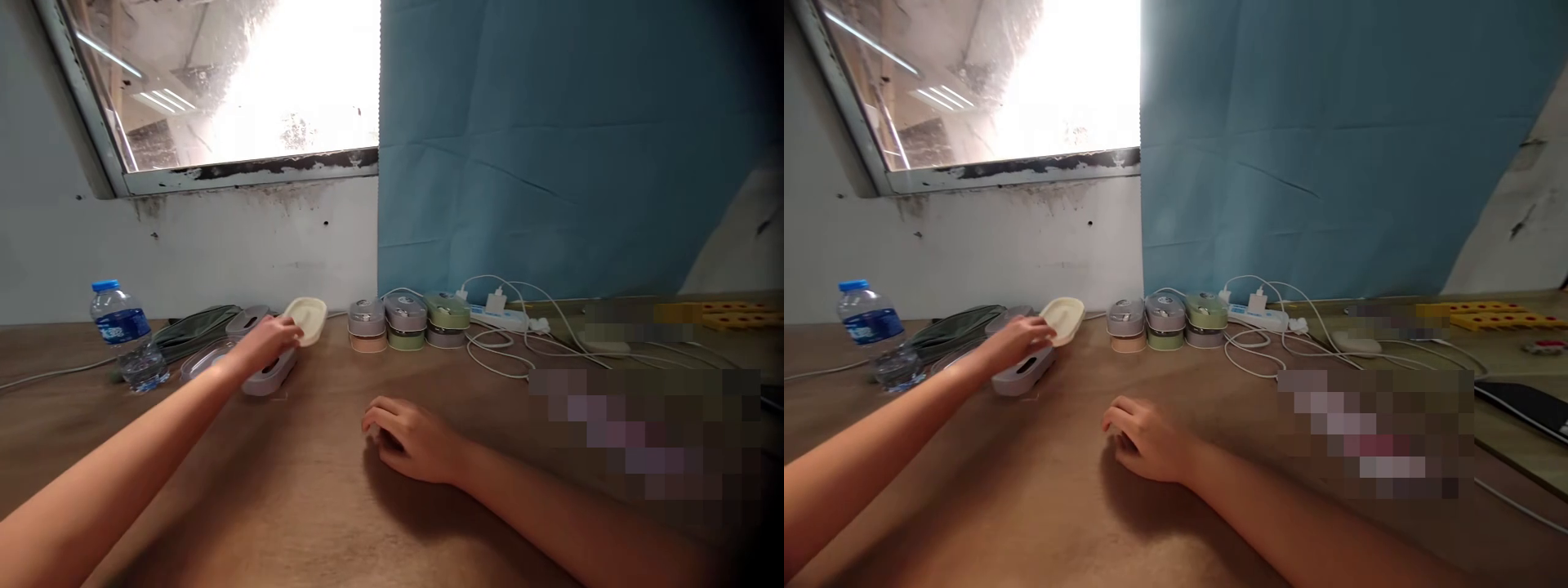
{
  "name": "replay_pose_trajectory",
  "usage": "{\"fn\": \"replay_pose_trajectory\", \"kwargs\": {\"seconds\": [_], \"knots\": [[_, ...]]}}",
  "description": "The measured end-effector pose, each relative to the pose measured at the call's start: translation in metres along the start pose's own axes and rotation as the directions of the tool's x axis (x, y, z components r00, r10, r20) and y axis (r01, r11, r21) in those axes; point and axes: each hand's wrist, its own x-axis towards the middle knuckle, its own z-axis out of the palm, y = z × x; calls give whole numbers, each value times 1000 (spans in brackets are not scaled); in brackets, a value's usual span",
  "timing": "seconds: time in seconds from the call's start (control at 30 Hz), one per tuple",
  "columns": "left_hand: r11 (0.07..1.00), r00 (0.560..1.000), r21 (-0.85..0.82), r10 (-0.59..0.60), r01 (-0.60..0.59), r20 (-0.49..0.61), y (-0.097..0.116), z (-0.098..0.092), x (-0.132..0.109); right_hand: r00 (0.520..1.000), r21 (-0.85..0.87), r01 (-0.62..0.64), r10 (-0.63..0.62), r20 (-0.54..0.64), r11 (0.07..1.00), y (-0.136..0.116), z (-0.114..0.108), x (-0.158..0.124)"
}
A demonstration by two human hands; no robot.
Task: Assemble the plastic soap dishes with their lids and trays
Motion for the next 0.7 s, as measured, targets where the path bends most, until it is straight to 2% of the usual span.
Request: {"fn": "replay_pose_trajectory", "kwargs": {"seconds": [0.1,0.17,0.23,0.33,0.4,0.5,0.6,0.7], "knots": [[991,994,90,-107,104,28,-42,9,26,999,-70,15,-13,29,997,-2,-3,1],[984,987,96,-155,151,42,-60,19,35,999,-79,18,-16,29,997,-2,-4,1],[976,977,96,-204,197,59,-69,29,36,999,-80,21,-19,27,997,-1,-5,1],[959,959,81,-277,272,56,-72,38,31,999,-81,24,-21,33,996,0,-5,1],[941,943,69,-332,331,2,-66,38,30,999,-83,26,-23,36,996,0,-5,1],[907,897,20,-413,421,-161,-44,38,40,999,-90,36,-33,36,995,1,-4,1],[897,853,-91,-440,433,-279,-8,48,68,999,-97,40,-36,35,995,2,-4,1],[906,863,-219,-415,362,-289,35,70,98,999,-107,43,-40,32,993,2,-3,1]]}}
